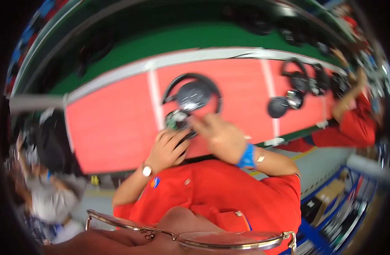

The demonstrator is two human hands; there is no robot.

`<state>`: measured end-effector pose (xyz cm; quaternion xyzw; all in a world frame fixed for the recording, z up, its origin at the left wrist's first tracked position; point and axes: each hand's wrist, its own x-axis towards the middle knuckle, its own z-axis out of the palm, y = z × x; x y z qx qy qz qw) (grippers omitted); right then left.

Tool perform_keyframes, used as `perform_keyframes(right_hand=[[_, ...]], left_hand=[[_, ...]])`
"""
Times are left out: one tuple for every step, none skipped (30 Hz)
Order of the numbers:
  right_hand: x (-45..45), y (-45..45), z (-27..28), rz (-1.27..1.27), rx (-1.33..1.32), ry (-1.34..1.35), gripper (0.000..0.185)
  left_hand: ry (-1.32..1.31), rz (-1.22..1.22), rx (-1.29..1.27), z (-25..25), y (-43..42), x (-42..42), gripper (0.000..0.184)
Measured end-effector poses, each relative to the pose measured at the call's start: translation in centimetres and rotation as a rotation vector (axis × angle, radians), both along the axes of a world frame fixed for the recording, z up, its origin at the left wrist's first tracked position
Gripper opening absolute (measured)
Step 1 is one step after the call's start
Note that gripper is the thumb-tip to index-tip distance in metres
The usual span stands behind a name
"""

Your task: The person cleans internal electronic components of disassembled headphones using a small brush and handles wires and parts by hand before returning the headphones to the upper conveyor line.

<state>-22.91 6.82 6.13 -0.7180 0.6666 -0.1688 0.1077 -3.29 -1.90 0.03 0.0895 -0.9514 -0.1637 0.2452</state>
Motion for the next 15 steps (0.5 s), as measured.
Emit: perform_keyframes(right_hand=[[0.2, 0.0, -0.5, 0.075, 0.005, -0.045, 0.053], [0.3, 0.0, -1.1, 0.134, 0.018, -0.088, 0.054], [0.2, 0.2, -1.6, 0.105, -0.031, -0.025, 0.054], [0.3, 0.4, -1.8, 0.086, -0.080, 0.027, 0.054], [-0.2, 0.5, -1.4, 0.029, -0.076, 0.040, 0.053], [-0.5, 0.4, -1.1, -0.010, -0.075, 0.035, 0.053], [-0.7, 0.5, -1.1, -0.006, -0.082, 0.024, 0.052], [-0.4, 0.6, -1.4, -0.029, -0.092, 0.038, 0.052], [-0.4, 0.6, -1.5, 0.053, -0.127, 0.013, 0.052], [0.0, 0.7, -1.9, 0.138, -0.160, -0.003, 0.052], [0.1, 0.8, -2.5, 0.116, -0.172, 0.013, 0.052], [-0.2, 0.7, -2.2, 0.115, -0.179, 0.020, 0.052], [-0.7, 0.8, -1.6, 0.054, -0.125, 0.036, 0.052], [-0.9, 0.8, -1.1, -0.007, -0.072, 0.052, 0.051], [-0.8, 0.7, -0.4, -0.013, -0.050, 0.045, 0.051]], left_hand=[[-0.014, -0.018, 0.010, -0.7, -0.1, 0.2, 0.026], [0.000, -0.021, -0.001, -1.1, 0.0, 0.3, 0.027], [0.016, -0.020, -0.014, -1.5, 0.0, 0.1, 0.029], [0.038, -0.021, -0.036, -1.4, 0.0, -0.1, 0.030], [0.048, -0.025, -0.052, -1.4, -0.2, -0.2, 0.029], [0.088, -0.083, -0.066, -1.5, -0.3, -0.3, 0.029], [0.063, -0.081, -0.054, -1.7, -0.4, 0.0, 0.030], [0.029, -0.062, -0.038, -1.8, -0.5, 0.1, 0.030], [0.025, -0.077, -0.048, -1.4, -0.5, -0.2, 0.030], [0.011, -0.061, -0.049, -1.3, -0.4, -0.1, 0.030], [-0.004, -0.040, -0.047, -1.3, -0.3, -0.1, 0.030], [0.002, -0.041, -0.055, -1.4, -0.3, -0.1, 0.030], [0.018, -0.045, -0.048, -1.3, -0.3, -0.2, 0.031], [0.035, -0.049, -0.042, -1.4, -0.3, -0.3, 0.031], [0.036, -0.067, 0.015, -1.3, -0.2, -0.3, 0.039]])
